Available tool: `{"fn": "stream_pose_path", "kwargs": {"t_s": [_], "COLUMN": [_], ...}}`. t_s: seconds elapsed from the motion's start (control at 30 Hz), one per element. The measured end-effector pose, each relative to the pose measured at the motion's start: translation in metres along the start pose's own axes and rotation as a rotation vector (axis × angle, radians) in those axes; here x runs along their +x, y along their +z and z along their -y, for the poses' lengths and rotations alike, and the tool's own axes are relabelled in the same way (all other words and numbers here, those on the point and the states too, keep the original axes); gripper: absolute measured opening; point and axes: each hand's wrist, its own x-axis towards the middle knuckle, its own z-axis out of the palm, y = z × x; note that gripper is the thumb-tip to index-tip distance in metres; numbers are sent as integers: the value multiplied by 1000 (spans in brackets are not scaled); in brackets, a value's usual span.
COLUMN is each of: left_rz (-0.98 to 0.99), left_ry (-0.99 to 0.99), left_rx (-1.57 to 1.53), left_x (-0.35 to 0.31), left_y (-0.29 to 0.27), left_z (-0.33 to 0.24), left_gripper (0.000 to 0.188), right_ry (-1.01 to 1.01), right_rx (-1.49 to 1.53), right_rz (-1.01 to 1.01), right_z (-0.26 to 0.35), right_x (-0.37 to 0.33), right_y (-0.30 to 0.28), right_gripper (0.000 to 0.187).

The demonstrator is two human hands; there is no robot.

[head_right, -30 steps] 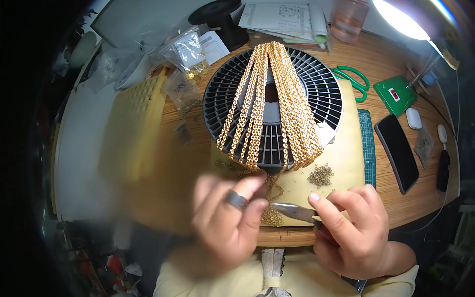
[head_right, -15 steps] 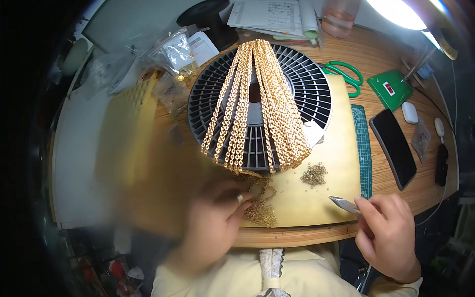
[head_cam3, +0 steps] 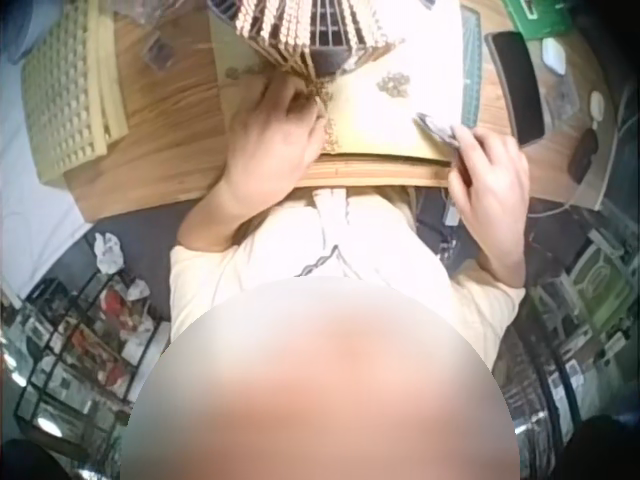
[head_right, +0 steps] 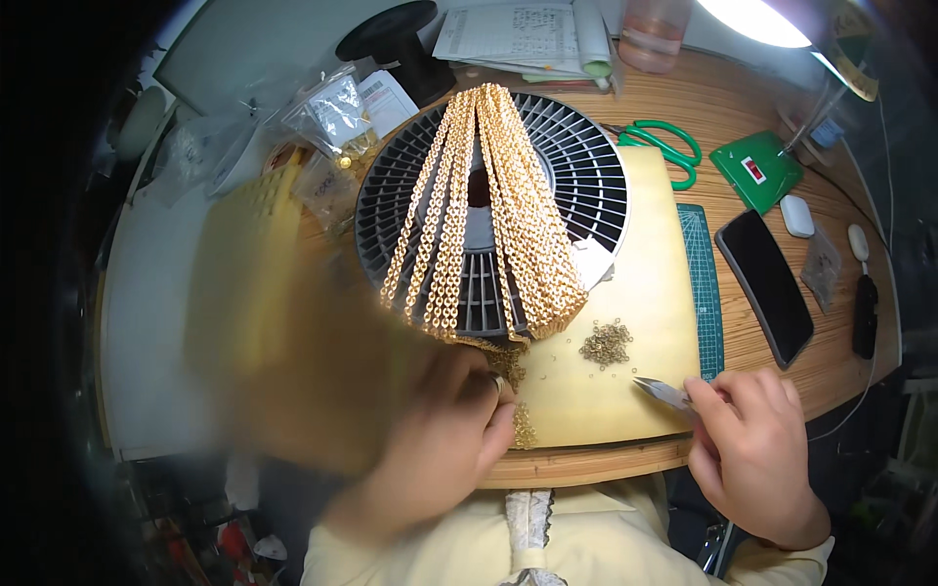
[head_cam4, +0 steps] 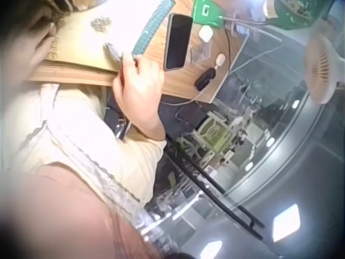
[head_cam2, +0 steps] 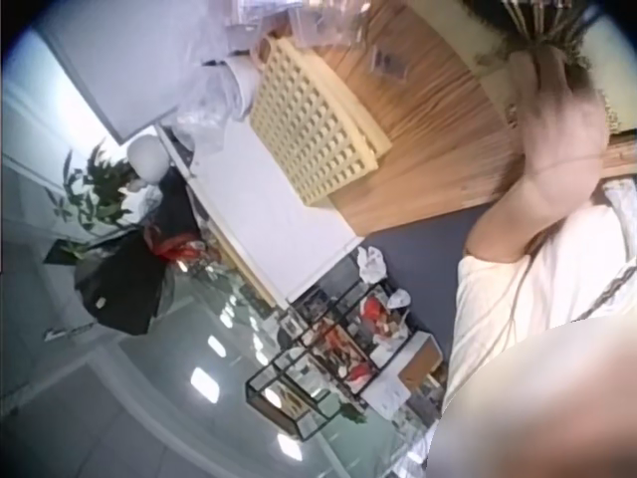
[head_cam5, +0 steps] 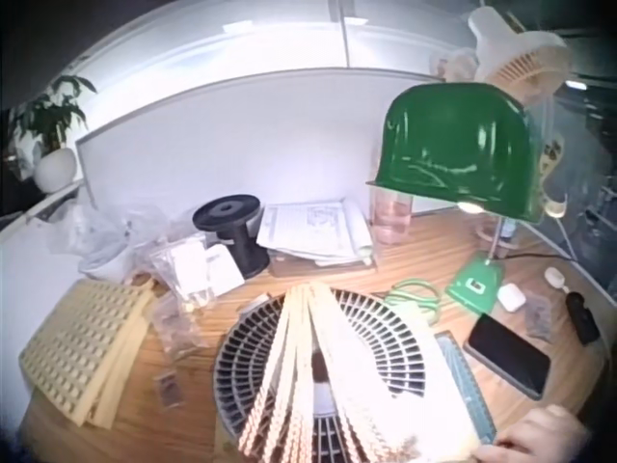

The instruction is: Assembling and cutting sections of gold jewelry chains at a workbench.

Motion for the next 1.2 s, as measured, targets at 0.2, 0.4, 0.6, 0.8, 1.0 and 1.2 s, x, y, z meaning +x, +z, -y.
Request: {"fn": "stream_pose_path", "kwargs": {"t_s": [0.2,0.4,0.6,0.8,1.0,1.2], "left_rz": [-81,-63,-130,-138,-202,-158], "left_ry": [26,-26,27,96,42,72], "left_rx": [-335,-603,-735,-861,-876,-797], "left_x": [3,3,7,9,5,5], "left_y": [-5,-4,-2,-5,-10,-17], "left_z": [0,-6,-9,-8,-7,-5], "left_gripper": [12,14,19,20,18,14], "right_ry": [-7,-36,-147,-218,-315,-372], "right_rx": [-46,102,529,873,619,308], "right_rz": [0,-29,68,202,-41,-340], "right_z": [-2,-3,2,2,14,19], "right_x": [2,5,15,24,27,23], "right_y": [3,4,-2,5,13,23], "right_gripper": [42,42,44,45,51,59]}}
